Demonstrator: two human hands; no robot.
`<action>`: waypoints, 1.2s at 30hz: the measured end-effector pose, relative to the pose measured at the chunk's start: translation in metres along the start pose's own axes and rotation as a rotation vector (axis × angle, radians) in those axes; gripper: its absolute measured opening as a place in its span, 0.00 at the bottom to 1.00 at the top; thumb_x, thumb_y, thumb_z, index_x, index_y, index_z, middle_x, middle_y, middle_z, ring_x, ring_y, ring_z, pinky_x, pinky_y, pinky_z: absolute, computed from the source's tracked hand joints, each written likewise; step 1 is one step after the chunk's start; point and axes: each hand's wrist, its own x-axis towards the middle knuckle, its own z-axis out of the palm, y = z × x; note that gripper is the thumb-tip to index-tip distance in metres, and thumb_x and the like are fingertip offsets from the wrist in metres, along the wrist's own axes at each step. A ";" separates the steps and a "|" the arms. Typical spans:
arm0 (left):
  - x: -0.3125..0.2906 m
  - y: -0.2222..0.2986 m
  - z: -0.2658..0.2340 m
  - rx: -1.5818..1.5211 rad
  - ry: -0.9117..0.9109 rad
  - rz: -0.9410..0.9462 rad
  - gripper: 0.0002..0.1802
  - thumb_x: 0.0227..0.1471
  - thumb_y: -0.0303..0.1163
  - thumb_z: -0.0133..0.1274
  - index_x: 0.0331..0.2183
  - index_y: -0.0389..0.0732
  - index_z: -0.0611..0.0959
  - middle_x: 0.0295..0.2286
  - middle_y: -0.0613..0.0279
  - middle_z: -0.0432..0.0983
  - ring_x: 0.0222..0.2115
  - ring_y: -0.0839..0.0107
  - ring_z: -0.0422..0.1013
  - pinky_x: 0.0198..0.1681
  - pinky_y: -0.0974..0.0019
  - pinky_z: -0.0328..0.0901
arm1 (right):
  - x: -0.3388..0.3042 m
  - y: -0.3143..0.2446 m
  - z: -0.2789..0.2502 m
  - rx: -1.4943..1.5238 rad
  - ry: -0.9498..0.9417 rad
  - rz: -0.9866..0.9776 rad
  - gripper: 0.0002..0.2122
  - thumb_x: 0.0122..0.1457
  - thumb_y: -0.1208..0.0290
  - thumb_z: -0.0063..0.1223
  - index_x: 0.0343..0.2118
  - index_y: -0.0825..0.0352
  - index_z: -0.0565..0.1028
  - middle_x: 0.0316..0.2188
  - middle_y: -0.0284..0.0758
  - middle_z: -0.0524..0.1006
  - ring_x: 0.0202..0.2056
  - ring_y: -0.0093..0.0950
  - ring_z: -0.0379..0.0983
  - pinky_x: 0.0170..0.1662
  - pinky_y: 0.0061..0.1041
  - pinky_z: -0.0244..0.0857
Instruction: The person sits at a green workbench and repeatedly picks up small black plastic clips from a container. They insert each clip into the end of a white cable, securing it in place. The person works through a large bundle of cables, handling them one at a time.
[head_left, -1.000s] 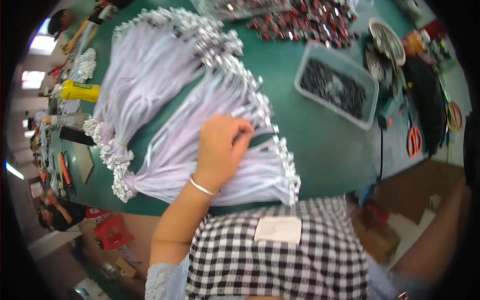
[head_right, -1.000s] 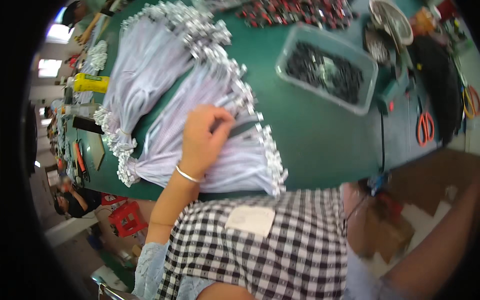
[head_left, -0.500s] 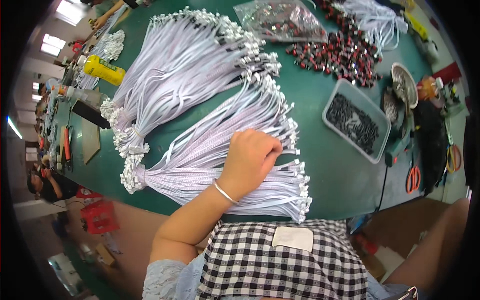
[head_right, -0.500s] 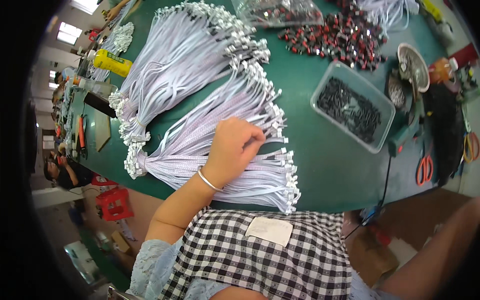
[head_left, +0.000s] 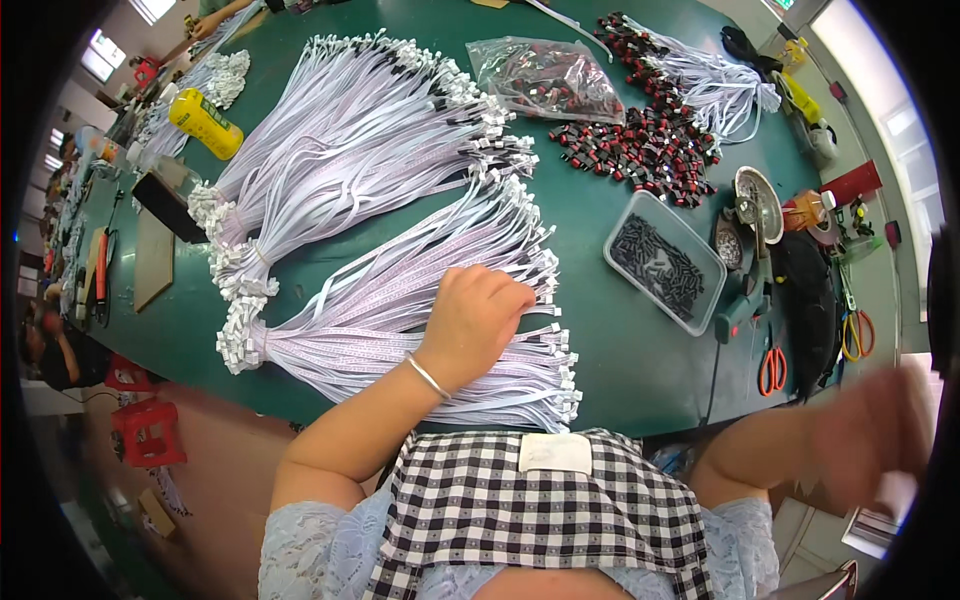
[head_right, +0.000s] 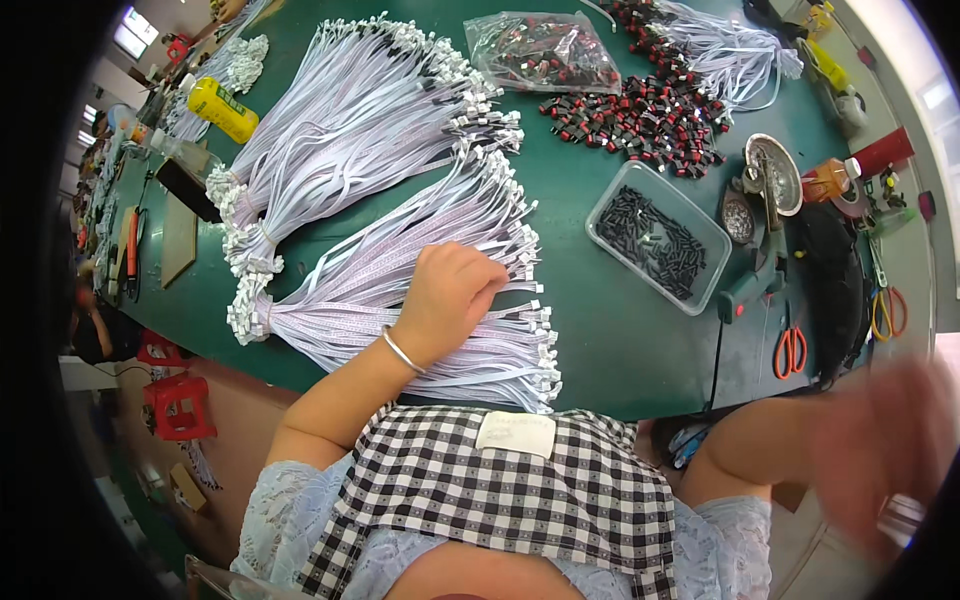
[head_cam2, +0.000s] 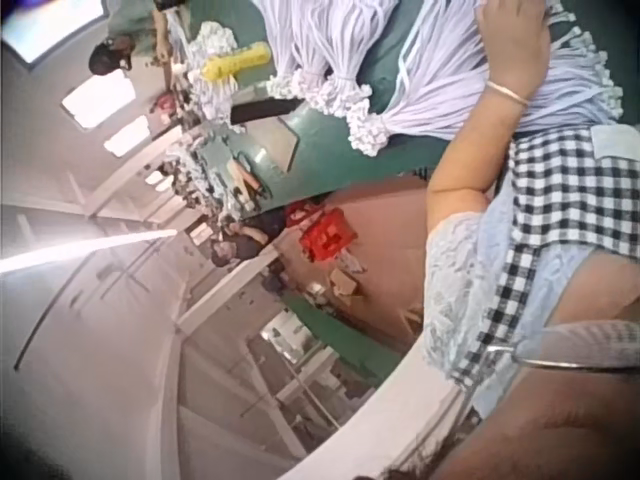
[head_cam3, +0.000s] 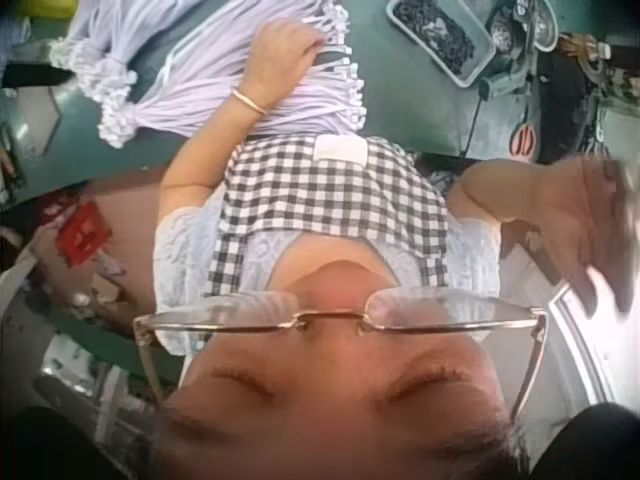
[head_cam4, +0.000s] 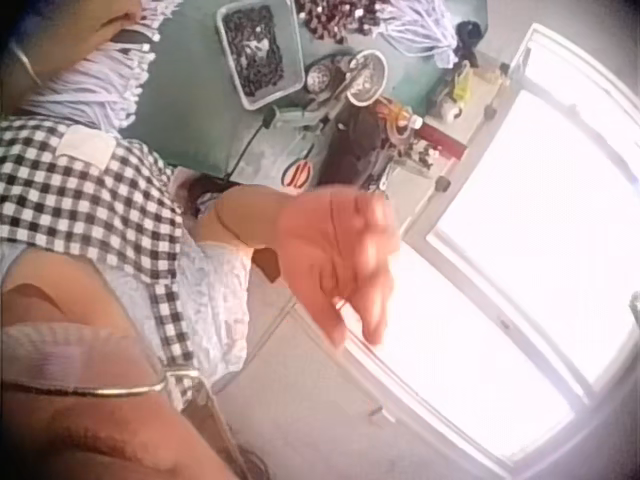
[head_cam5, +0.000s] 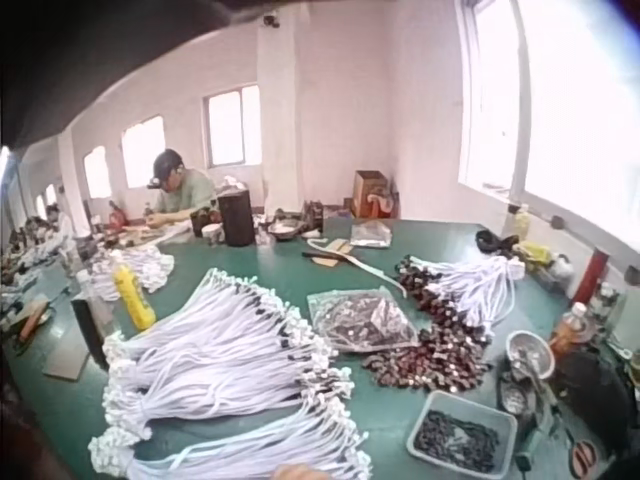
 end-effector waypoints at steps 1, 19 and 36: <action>0.003 0.002 0.000 0.014 -0.043 0.014 0.07 0.42 0.24 0.56 0.28 0.46 0.78 0.27 0.67 0.74 0.31 0.63 0.68 0.37 0.60 0.58 | -0.014 0.017 0.002 -0.029 -0.043 0.336 0.11 0.55 0.74 0.42 0.36 0.74 0.73 0.36 0.40 0.74 0.38 0.29 0.71 0.43 0.26 0.62; 0.008 0.010 -0.008 0.126 -0.128 0.008 0.07 0.40 0.24 0.58 0.26 0.45 0.78 0.25 0.68 0.69 0.30 0.64 0.65 0.34 0.61 0.57 | -0.133 0.121 0.022 -0.759 -1.062 0.697 0.03 0.49 0.77 0.49 0.28 0.68 0.70 0.28 0.39 0.71 0.33 0.40 0.72 0.36 0.37 0.68; 0.009 0.011 -0.023 0.230 -0.281 0.089 0.08 0.39 0.29 0.61 0.26 0.46 0.79 0.25 0.68 0.67 0.29 0.66 0.64 0.34 0.61 0.55 | -0.107 0.086 0.019 -0.510 -0.758 0.803 0.07 0.48 0.76 0.54 0.32 0.68 0.73 0.29 0.39 0.73 0.31 0.40 0.71 0.35 0.34 0.67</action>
